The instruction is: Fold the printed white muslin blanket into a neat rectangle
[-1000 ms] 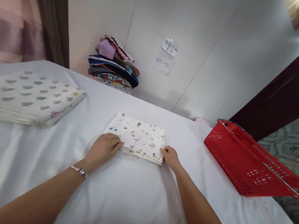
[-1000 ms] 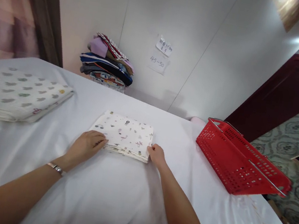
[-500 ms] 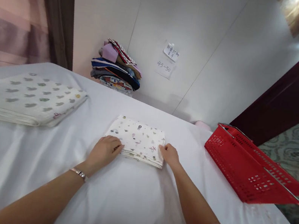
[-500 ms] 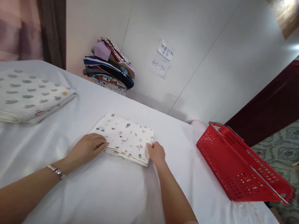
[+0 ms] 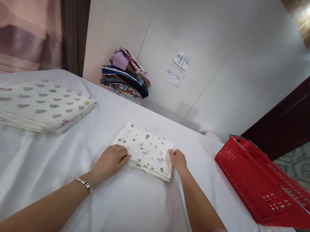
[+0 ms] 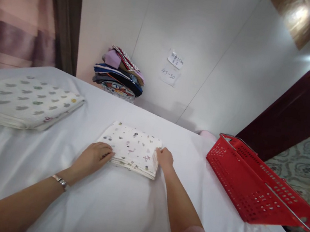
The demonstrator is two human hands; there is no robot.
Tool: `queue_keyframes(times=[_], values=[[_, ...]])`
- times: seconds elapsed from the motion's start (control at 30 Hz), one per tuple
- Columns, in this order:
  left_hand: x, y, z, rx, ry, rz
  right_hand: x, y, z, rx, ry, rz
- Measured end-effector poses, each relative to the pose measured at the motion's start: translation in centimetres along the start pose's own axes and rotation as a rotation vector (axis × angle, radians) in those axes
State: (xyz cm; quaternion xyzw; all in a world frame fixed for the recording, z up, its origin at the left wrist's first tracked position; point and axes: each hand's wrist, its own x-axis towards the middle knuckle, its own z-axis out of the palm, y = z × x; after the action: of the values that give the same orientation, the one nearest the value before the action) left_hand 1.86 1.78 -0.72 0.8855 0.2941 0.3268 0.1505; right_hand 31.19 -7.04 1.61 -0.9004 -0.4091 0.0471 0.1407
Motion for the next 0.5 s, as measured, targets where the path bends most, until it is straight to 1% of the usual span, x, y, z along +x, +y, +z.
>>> queue_keyframes(times=[0.1, 0.23, 0.33, 0.43, 0.5], values=[[0.0, 0.2, -0.1, -0.004, -0.002, -0.01, 0.6, 0.1, 0.6, -0.008, -0.01, 0.021], [0.0, 0.4, -0.4, -0.045, -0.005, -0.034, 0.6, 0.9, 1.2, 0.006, -0.033, 0.02], [0.1, -0.1, -0.4, -0.094, 0.063, -0.075, 0.5, 1.5, 1.2, 0.036, -0.033, 0.021], [0.2, -1.4, -0.2, -0.071, 0.183, -0.191, -0.1, 1.9, 1.2, 0.07, -0.043, 0.022], [0.2, -2.3, -0.2, -0.04, 0.208, -0.315, -0.8, 1.9, 1.3, 0.088, -0.063, 0.022]])
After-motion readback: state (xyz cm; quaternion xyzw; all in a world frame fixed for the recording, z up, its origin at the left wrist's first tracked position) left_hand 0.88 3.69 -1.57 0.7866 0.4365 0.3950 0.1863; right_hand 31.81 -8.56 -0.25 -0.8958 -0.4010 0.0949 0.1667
